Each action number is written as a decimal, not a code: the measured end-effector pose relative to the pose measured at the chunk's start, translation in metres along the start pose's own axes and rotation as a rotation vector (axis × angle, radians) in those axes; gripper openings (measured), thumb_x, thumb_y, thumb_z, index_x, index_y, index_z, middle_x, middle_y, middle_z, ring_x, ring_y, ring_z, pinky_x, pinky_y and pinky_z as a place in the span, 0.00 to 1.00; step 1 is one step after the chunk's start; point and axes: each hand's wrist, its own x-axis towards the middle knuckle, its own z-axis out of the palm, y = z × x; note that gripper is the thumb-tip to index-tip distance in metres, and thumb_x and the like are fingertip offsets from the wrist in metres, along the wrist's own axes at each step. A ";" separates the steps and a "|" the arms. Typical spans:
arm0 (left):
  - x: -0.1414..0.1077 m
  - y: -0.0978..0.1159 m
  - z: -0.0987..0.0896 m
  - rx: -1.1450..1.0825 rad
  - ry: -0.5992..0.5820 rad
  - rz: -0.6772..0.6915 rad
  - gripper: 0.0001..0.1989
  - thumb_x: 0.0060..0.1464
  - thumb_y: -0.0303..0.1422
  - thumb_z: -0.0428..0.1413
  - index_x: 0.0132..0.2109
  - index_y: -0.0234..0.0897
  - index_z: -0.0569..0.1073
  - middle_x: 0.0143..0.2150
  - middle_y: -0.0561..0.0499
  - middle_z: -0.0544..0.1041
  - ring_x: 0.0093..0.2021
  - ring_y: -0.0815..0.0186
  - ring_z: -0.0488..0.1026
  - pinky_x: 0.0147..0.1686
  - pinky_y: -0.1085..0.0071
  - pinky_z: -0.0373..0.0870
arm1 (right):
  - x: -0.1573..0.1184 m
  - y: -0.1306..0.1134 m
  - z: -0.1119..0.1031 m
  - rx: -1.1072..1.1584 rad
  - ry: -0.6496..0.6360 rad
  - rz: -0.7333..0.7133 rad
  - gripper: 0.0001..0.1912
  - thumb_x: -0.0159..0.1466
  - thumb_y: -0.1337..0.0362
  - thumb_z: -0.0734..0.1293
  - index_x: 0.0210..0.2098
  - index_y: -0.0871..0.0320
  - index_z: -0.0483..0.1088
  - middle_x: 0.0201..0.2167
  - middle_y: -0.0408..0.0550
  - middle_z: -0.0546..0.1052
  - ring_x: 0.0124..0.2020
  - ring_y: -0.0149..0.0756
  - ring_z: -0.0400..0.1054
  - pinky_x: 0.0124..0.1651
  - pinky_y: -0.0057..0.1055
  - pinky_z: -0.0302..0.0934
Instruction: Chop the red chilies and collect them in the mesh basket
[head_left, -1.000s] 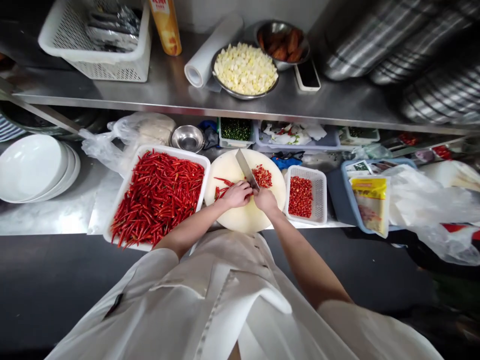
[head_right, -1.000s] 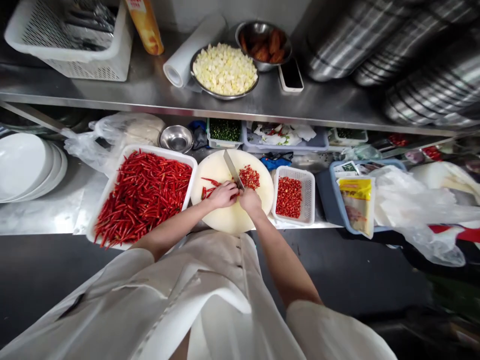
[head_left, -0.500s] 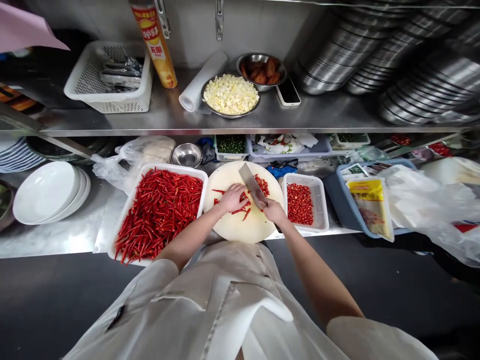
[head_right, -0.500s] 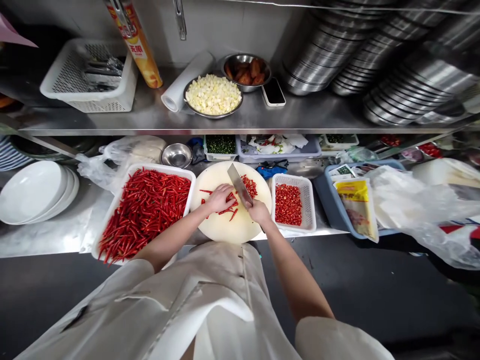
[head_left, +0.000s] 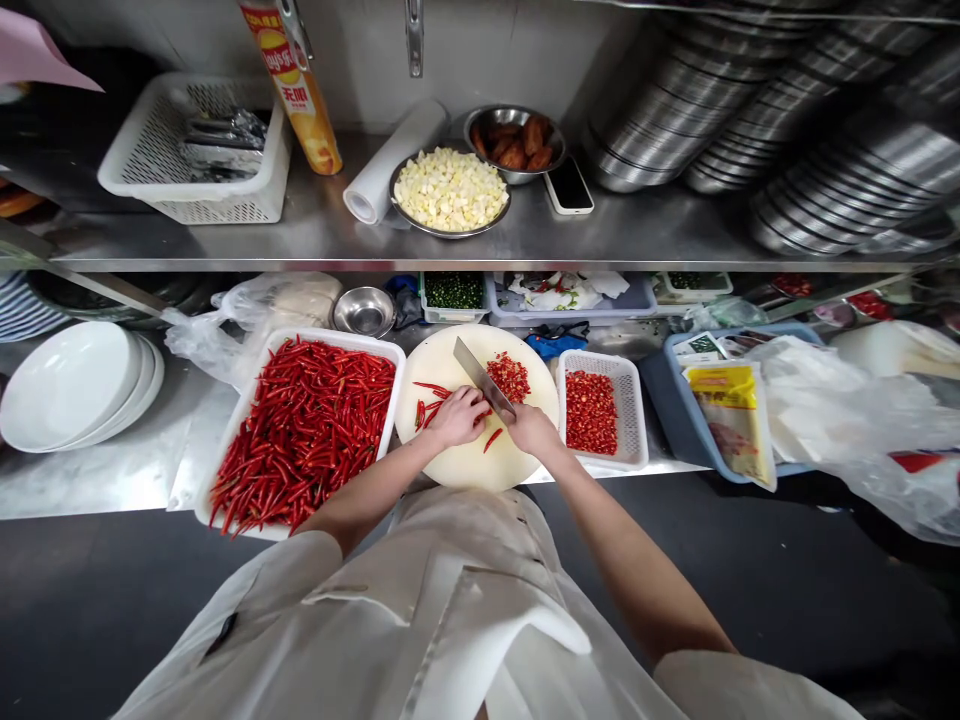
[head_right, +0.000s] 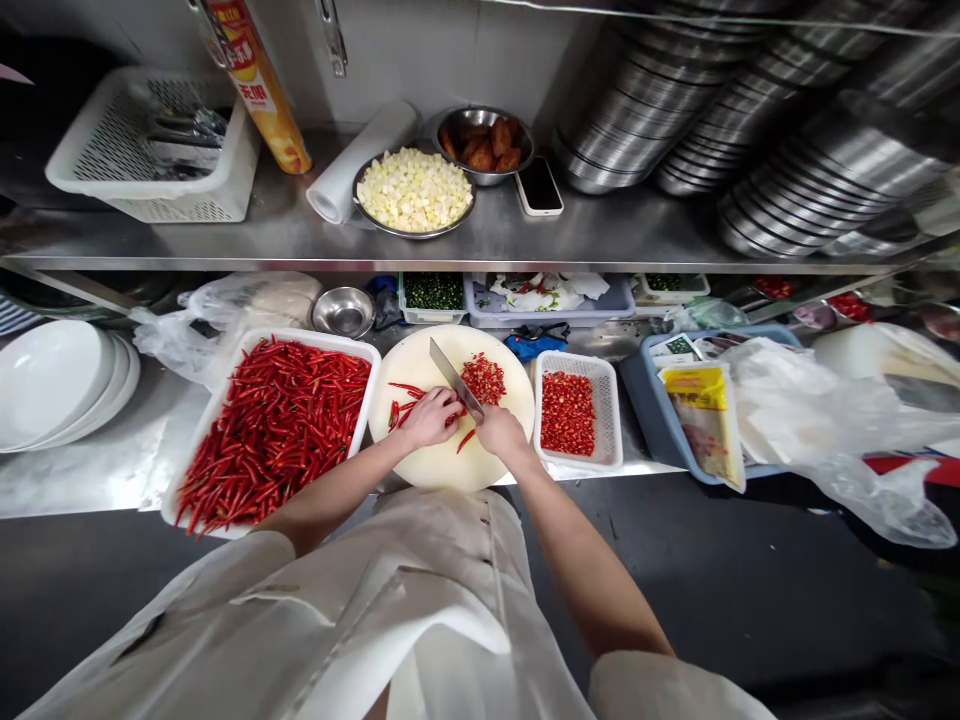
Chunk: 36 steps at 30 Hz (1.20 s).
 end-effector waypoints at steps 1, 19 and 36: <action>0.001 -0.002 0.001 -0.004 -0.007 -0.001 0.11 0.63 0.31 0.59 0.51 0.42 0.79 0.53 0.43 0.74 0.60 0.52 0.68 0.61 0.54 0.72 | 0.005 -0.007 0.001 -0.005 -0.002 0.013 0.21 0.79 0.54 0.58 0.53 0.58 0.79 0.50 0.59 0.84 0.52 0.46 0.79 0.49 0.31 0.64; -0.004 -0.016 0.000 -0.043 -0.032 -0.006 0.09 0.66 0.31 0.55 0.49 0.40 0.78 0.51 0.43 0.75 0.56 0.53 0.69 0.59 0.56 0.73 | 0.018 -0.027 0.016 -0.004 0.004 0.028 0.21 0.78 0.56 0.59 0.56 0.61 0.78 0.51 0.62 0.84 0.54 0.48 0.78 0.53 0.32 0.65; -0.023 0.034 0.037 0.193 0.007 -0.214 0.50 0.68 0.57 0.51 0.79 0.21 0.49 0.81 0.27 0.49 0.82 0.38 0.44 0.80 0.43 0.42 | 0.033 0.046 -0.004 0.095 0.051 -0.020 0.19 0.77 0.55 0.62 0.51 0.60 0.81 0.50 0.59 0.85 0.52 0.47 0.79 0.50 0.30 0.64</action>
